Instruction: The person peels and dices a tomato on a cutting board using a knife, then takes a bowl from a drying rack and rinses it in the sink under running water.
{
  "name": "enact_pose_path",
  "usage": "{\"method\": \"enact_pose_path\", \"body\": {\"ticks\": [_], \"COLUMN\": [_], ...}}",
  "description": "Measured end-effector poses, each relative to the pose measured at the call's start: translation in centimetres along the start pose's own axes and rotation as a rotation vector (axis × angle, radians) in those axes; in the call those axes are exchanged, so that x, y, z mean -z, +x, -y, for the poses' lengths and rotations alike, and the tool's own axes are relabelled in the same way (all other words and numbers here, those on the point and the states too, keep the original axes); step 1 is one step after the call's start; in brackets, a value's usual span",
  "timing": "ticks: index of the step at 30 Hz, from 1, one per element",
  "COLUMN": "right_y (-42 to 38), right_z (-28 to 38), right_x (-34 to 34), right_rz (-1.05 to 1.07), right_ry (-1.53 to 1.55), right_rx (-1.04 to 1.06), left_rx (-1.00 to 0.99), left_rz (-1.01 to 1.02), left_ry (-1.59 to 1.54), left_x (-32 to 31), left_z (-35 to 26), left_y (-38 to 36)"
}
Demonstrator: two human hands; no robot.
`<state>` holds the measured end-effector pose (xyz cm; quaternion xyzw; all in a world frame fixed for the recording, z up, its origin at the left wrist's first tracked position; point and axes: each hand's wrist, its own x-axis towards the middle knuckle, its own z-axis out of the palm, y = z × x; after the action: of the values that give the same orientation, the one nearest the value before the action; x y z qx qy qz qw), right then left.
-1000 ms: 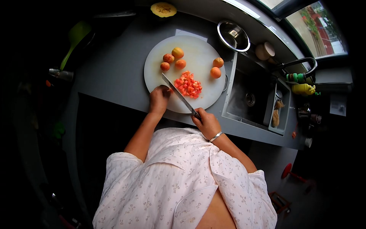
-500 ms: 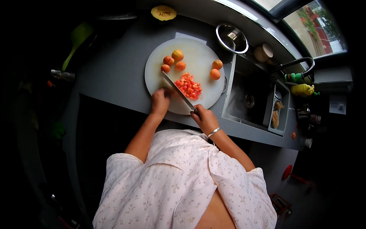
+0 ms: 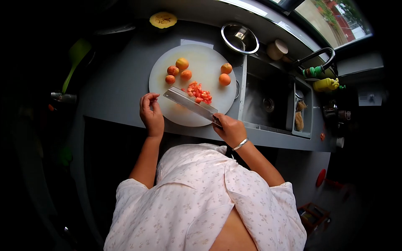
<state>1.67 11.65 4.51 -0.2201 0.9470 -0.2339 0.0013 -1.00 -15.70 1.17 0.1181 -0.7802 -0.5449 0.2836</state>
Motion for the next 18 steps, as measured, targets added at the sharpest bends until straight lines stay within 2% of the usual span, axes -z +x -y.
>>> {"method": "enact_pose_path", "body": {"ticks": [1,3,4,5,6,8,12,14,18], "right_y": [-0.1,0.0,0.0,-0.1,0.0,0.0,-0.5,-0.9,-2.2], "right_z": [-0.1,-0.2,-0.2,-0.2,-0.1,-0.1,0.0,-0.1,-1.1], "right_x": [0.0,0.2,0.2,0.2,0.2,0.3,0.5,0.5,1.1], "right_rz": [-0.008,0.005,0.025,0.022,0.031,0.037,0.041,0.04,0.004], "right_ry": [-0.05,-0.073,-0.095,-0.095,-0.109,-0.123,-0.177,-0.198,-0.15], "right_rx": [0.051,0.063,0.08,0.079,0.088,0.096,0.111,0.109,0.124], "left_rx": [-0.005,-0.283,-0.237,-0.294,-0.297,-0.404,-0.352,-0.365,-0.208], "left_rz": [0.005,0.36,0.54,0.721,0.722,0.946,1.029,0.986,0.872], "left_ry": [-0.003,0.098,0.023,0.057,0.057,0.225,0.288,0.331,0.304], "left_x": [0.2,0.3,-0.2,-0.8,-1.5,-3.1,-6.1,-6.9,-6.0], "left_z": [-1.2,-3.3,-4.5,-4.7,-4.6,-3.5,-0.8,0.3,-1.0], "left_y": [0.5,1.3,1.2,1.1,0.7,-0.4,1.0,2.0,4.6]}}
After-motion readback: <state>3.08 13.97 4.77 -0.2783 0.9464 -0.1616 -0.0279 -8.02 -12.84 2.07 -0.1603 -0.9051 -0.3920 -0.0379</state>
